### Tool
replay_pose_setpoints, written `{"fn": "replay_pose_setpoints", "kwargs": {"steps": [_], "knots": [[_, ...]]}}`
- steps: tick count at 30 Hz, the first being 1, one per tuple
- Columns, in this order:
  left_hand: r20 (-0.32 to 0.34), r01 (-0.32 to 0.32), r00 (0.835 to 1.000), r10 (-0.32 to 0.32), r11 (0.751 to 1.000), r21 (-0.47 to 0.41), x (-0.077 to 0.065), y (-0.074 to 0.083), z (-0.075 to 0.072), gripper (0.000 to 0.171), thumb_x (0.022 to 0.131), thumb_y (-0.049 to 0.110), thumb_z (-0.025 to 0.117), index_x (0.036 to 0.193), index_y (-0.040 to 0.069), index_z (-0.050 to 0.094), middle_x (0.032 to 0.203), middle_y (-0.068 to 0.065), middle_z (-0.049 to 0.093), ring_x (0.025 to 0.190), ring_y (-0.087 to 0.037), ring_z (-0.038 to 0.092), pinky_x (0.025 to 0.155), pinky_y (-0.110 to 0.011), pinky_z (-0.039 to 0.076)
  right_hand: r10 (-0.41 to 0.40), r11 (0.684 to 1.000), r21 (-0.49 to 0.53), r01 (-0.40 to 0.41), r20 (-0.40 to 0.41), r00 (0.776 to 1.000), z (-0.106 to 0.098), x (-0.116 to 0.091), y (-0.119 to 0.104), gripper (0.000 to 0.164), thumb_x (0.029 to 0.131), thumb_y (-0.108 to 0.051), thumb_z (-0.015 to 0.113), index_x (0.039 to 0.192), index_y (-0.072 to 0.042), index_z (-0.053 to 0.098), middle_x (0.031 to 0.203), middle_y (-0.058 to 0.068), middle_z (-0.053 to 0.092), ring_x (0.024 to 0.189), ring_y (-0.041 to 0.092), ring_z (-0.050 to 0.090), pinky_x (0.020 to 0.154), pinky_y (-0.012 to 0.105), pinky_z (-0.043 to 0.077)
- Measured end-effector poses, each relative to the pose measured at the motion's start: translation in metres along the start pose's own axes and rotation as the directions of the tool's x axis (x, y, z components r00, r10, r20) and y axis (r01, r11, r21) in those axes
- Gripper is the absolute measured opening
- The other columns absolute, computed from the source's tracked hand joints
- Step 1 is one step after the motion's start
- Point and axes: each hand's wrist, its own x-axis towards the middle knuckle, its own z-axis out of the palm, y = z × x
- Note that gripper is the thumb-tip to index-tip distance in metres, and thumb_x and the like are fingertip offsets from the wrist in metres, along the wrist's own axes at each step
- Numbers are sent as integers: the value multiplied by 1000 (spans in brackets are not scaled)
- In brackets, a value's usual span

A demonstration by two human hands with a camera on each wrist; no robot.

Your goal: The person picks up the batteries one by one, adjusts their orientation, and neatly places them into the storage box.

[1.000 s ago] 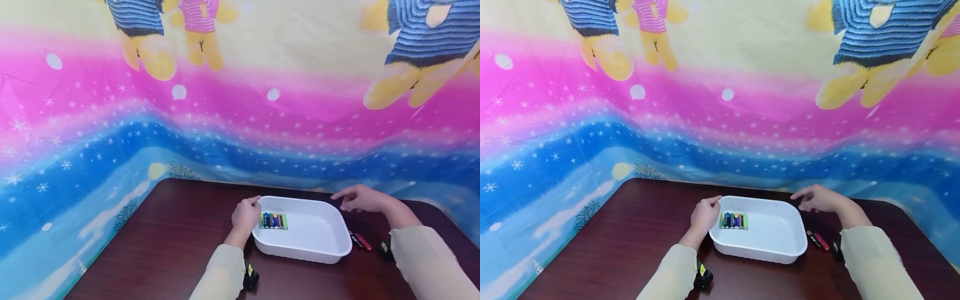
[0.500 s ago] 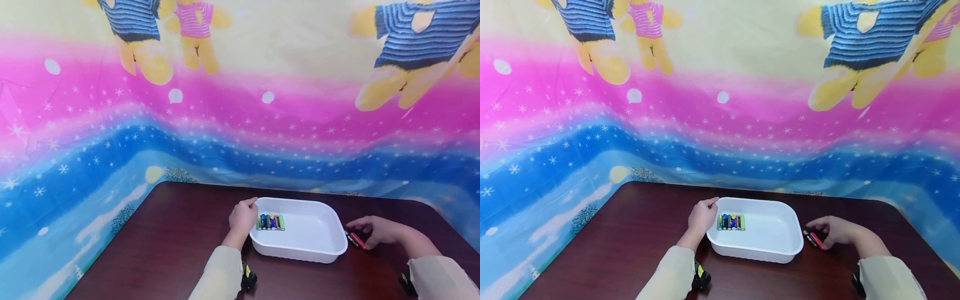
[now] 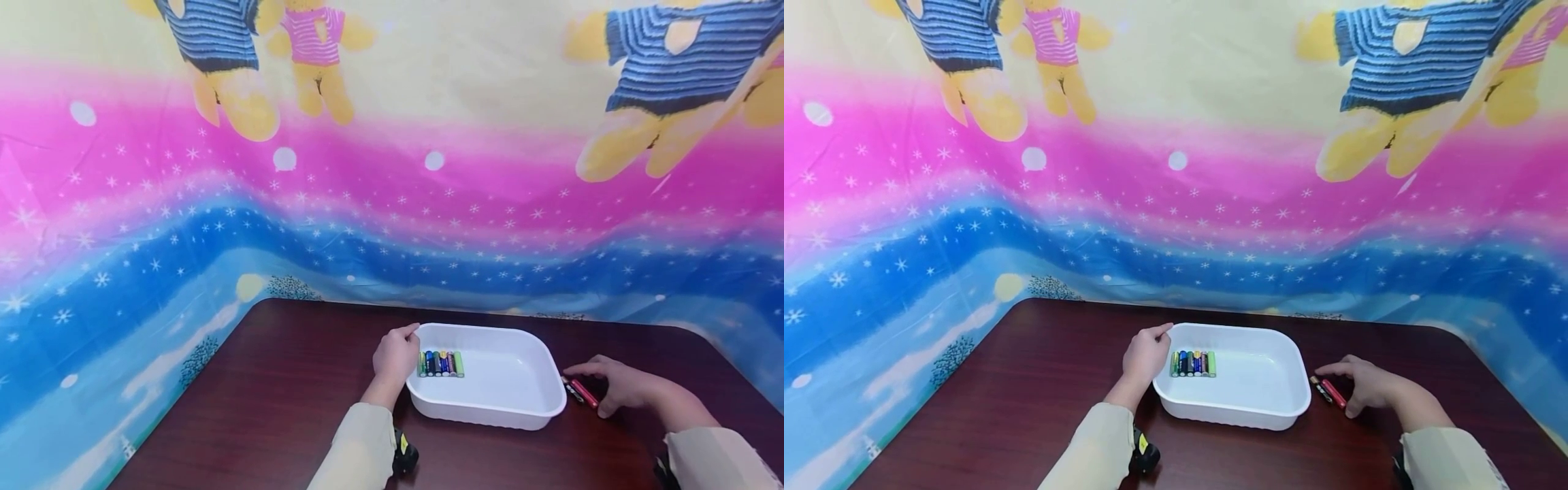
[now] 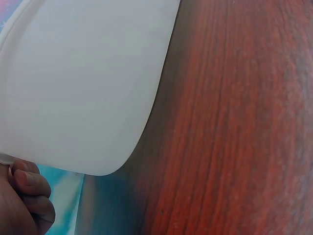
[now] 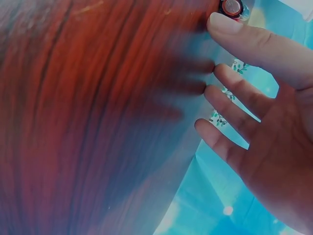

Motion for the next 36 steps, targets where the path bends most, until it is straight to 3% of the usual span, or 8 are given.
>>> {"fn": "replay_pose_setpoints", "kwargs": {"steps": [6, 17, 21, 28, 36], "knots": [[2, -4, 1000, 4, 1000, -1, -1, 0, 0, 30, 92, 23, 53, 120, 26, 65, 89, 0, 69, 86, -20, 64, 56, -31, 43, 2, 999, -36, -3, -31, 1000, 3, 0, -2, 73, 47, 3, 81, 117, -7, 62, 106, 13, 45, 94, 35, 45, 69, 37, 44], [5, -2, 1000, 2, 1000, 1, -1, 0, 0, 30, 92, 23, 53, 120, 24, 65, 86, 0, 69, 88, -21, 64, 59, -33, 45, 39, 998, -48, -40, -32, 999, 2, 1, -6, 62, 51, 3, 81, 110, -8, 66, 105, 13, 46, 95, 38, 46, 73, 46, 45], [5, -2, 1000, 2, 1000, 4, -1, 0, 0, 30, 92, 24, 53, 119, 25, 65, 86, 0, 69, 86, -20, 64, 59, -33, 45, 46, 999, -11, -46, -40, 998, 0, 3, -3, 61, 52, 6, 80, 110, -4, 65, 102, 13, 48, 93, 35, 48, 71, 43, 46], [5, 5, 1000, -5, 1000, 4, 0, 0, 0, 30, 92, 24, 53, 119, 26, 65, 91, -1, 69, 86, -20, 64, 58, -33, 44, 94, 984, 160, -74, -122, 988, -3, 5, 4, 65, 59, 13, 70, 122, 10, 52, 104, 22, 58, 90, 33, 56, 65, 37, 52], [8, 3, 1000, -3, 1000, -2, 0, 0, 0, 30, 92, 23, 53, 120, 25, 65, 89, -1, 69, 88, -20, 64, 60, -33, 45, 112, 886, 463, 6, -227, 968, 2, 9, 1, 73, 70, 6, 71, 131, 19, 34, 111, 31, 57, 94, 28, 61, 72, 35, 53]]}}
